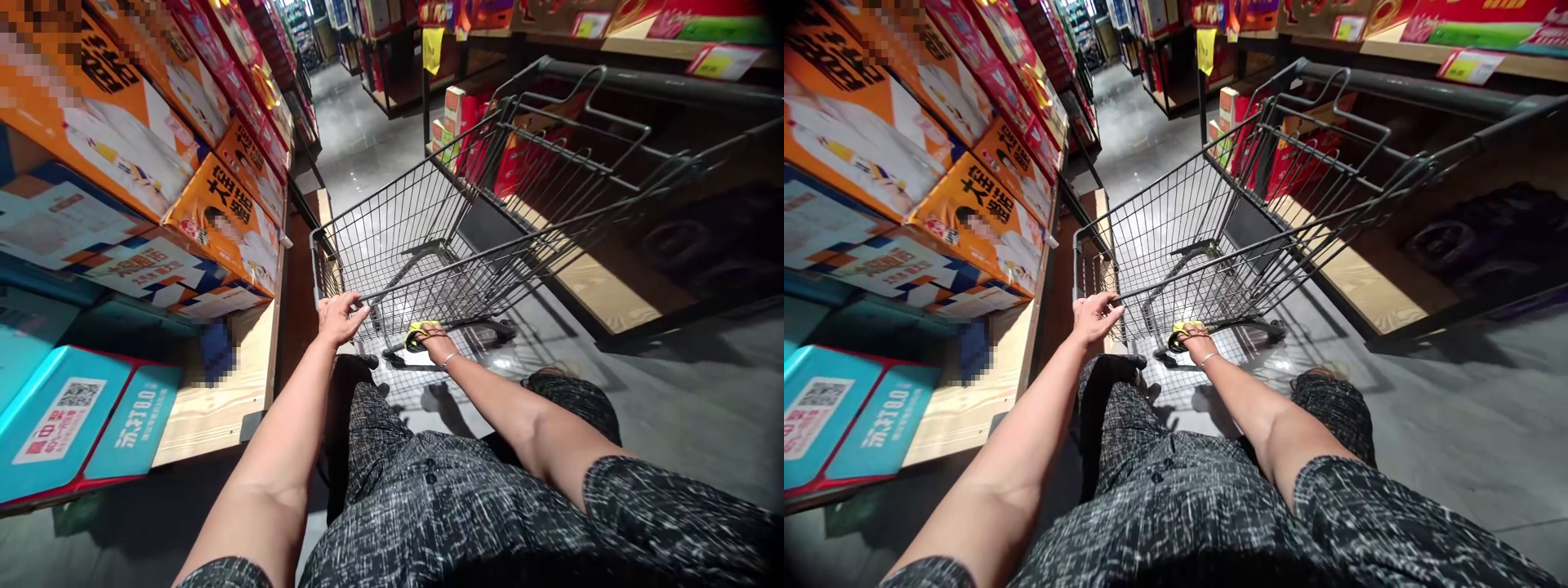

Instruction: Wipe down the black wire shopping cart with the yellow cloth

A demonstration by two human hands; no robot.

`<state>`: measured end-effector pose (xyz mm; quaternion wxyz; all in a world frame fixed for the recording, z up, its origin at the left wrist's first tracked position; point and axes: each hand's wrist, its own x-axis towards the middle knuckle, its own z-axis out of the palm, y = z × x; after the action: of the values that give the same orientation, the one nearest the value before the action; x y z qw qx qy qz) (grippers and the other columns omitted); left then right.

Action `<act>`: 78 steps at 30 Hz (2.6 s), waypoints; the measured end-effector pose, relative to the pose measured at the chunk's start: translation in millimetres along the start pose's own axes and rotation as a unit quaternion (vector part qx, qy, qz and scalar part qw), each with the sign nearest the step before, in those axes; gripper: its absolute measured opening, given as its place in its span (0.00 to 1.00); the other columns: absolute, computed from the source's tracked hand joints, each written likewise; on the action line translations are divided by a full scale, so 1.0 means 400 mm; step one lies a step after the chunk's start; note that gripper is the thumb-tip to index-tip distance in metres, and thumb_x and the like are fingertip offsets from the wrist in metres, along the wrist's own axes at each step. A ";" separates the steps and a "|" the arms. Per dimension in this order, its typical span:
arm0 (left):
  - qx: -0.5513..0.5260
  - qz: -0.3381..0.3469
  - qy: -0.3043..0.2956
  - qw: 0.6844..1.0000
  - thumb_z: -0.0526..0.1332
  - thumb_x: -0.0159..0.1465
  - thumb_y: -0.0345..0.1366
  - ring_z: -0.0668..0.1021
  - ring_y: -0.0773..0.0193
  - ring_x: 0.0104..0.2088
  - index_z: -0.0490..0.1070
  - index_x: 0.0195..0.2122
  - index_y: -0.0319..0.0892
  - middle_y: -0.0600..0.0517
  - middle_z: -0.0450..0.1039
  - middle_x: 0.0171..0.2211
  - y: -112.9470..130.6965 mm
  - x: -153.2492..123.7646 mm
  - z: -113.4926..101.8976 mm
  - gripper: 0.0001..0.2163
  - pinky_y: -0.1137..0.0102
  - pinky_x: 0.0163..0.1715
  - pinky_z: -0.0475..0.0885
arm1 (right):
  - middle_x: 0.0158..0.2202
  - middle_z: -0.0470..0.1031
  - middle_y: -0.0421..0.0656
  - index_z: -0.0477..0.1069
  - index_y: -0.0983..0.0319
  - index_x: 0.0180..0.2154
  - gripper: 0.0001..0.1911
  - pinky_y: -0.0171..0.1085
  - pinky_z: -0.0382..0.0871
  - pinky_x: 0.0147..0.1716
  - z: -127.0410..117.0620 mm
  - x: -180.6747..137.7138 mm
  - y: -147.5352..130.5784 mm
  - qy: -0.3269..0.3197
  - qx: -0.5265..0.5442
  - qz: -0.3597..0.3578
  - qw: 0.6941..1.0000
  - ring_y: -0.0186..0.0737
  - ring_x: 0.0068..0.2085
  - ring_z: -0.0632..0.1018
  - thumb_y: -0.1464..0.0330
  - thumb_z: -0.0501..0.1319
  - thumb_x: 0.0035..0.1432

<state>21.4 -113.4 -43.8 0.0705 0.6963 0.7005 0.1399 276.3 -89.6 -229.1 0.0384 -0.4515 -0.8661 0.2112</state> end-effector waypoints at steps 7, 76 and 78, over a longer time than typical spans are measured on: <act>-0.023 -0.010 -0.018 1.000 0.60 0.68 0.47 0.79 0.55 0.46 0.79 0.51 0.53 0.54 0.83 0.47 -0.035 0.019 -0.020 0.14 0.55 0.57 0.61 | 0.60 0.70 0.50 0.78 0.56 0.53 0.24 0.42 0.66 0.53 -0.178 -0.037 -0.011 0.131 -0.062 -0.004 0.989 0.49 0.54 0.68 0.79 0.55 0.61; -0.051 0.101 -0.065 0.991 0.62 0.64 0.37 0.70 0.46 0.59 0.68 0.62 0.52 0.49 0.73 0.59 0.192 0.076 0.035 0.24 0.52 0.59 0.59 | 0.59 0.66 0.49 0.77 0.54 0.48 0.18 0.51 0.68 0.56 -0.419 -0.073 0.024 0.434 -0.107 -0.012 0.894 0.54 0.56 0.65 0.73 0.58 0.59; -0.053 0.092 -0.068 0.992 0.60 0.67 0.41 0.70 0.47 0.59 0.69 0.62 0.53 0.50 0.74 0.58 0.186 0.078 0.031 0.21 0.52 0.60 0.57 | 0.58 0.67 0.50 0.77 0.54 0.48 0.17 0.53 0.66 0.58 -0.373 -0.084 0.082 0.449 -0.108 0.013 0.887 0.55 0.57 0.65 0.73 0.59 0.59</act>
<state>95.8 -81.8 -30.8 0.1421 0.7609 0.6186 0.1350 359.8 -50.5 -102.5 0.3712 -0.5108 -0.7679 -0.1081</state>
